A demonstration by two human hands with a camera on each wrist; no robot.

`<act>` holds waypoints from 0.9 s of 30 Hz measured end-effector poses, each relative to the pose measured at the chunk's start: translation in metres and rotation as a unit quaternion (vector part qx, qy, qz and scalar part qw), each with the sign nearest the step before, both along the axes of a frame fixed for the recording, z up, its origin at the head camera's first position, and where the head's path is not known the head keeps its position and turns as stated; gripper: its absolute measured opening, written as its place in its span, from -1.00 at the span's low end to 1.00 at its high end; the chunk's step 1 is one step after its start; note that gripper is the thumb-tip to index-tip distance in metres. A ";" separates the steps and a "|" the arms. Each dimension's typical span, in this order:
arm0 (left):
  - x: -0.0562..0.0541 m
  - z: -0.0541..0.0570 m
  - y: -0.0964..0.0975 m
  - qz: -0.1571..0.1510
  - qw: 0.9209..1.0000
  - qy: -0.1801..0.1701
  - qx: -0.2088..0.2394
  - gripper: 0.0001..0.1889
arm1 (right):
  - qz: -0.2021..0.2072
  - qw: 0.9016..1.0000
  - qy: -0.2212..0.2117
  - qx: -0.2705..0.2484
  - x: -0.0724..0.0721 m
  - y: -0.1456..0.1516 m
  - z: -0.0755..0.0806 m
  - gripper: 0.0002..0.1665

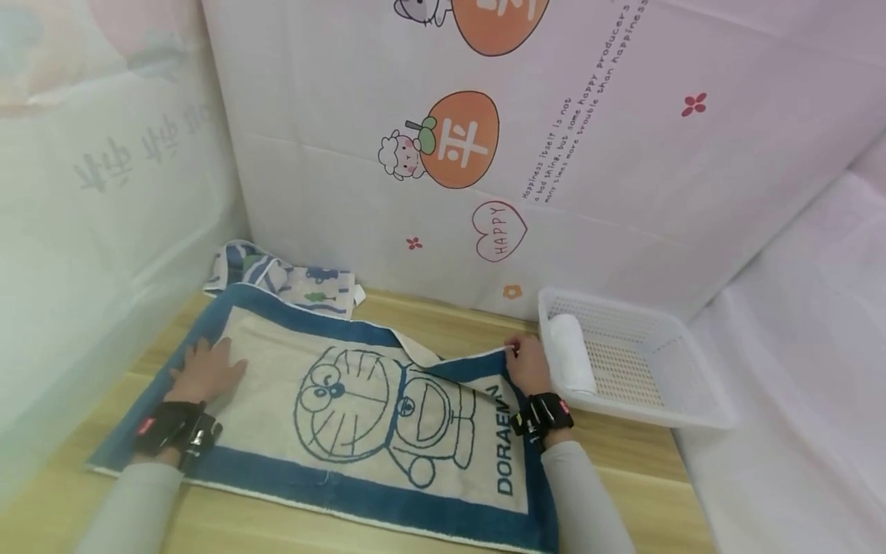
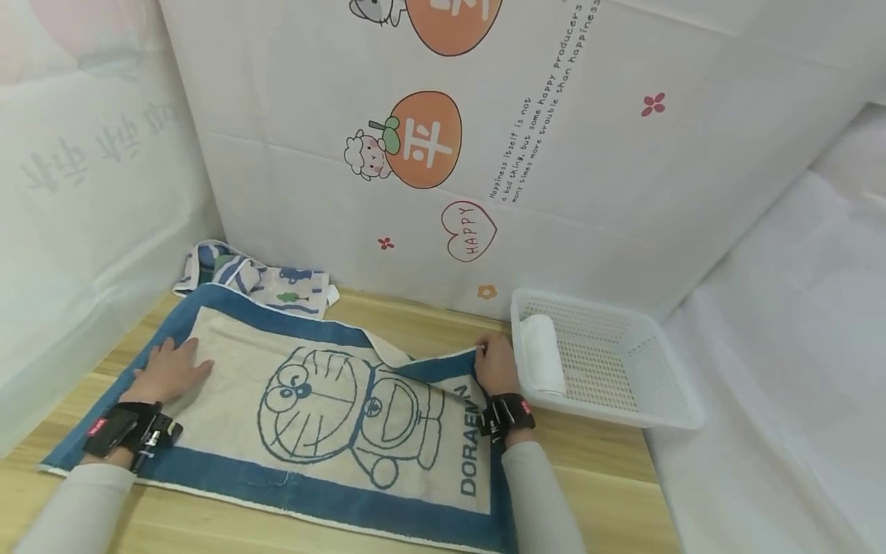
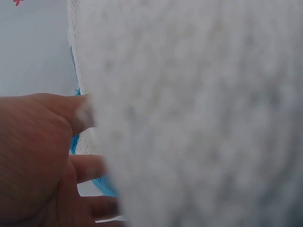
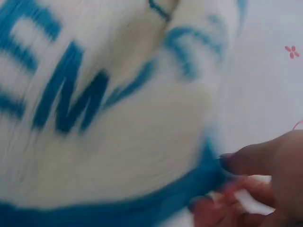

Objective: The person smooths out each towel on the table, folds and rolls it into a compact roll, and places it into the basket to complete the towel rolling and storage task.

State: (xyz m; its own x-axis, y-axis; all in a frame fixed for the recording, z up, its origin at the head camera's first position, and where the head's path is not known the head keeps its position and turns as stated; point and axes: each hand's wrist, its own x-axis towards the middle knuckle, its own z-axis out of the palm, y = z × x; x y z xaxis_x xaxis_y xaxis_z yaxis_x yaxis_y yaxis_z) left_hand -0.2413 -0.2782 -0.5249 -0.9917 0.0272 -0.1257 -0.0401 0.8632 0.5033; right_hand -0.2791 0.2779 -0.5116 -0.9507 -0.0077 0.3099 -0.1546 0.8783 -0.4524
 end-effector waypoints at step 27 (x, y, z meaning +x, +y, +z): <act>-0.010 0.005 -0.002 0.000 0.999 -0.026 -0.025 -0.28 | -0.003 0.969 -0.235 0.071 0.019 -0.039 -0.011 -0.08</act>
State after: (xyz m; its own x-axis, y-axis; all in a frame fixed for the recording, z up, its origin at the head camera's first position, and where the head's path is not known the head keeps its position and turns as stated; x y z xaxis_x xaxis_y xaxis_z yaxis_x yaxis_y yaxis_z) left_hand -0.2515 -0.2799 -0.5202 -0.9837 0.0187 -0.1786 -0.0661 0.8872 0.4566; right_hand -0.2596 0.2390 -0.5229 -0.9867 -0.0119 -0.1621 0.0454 0.9374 -0.3454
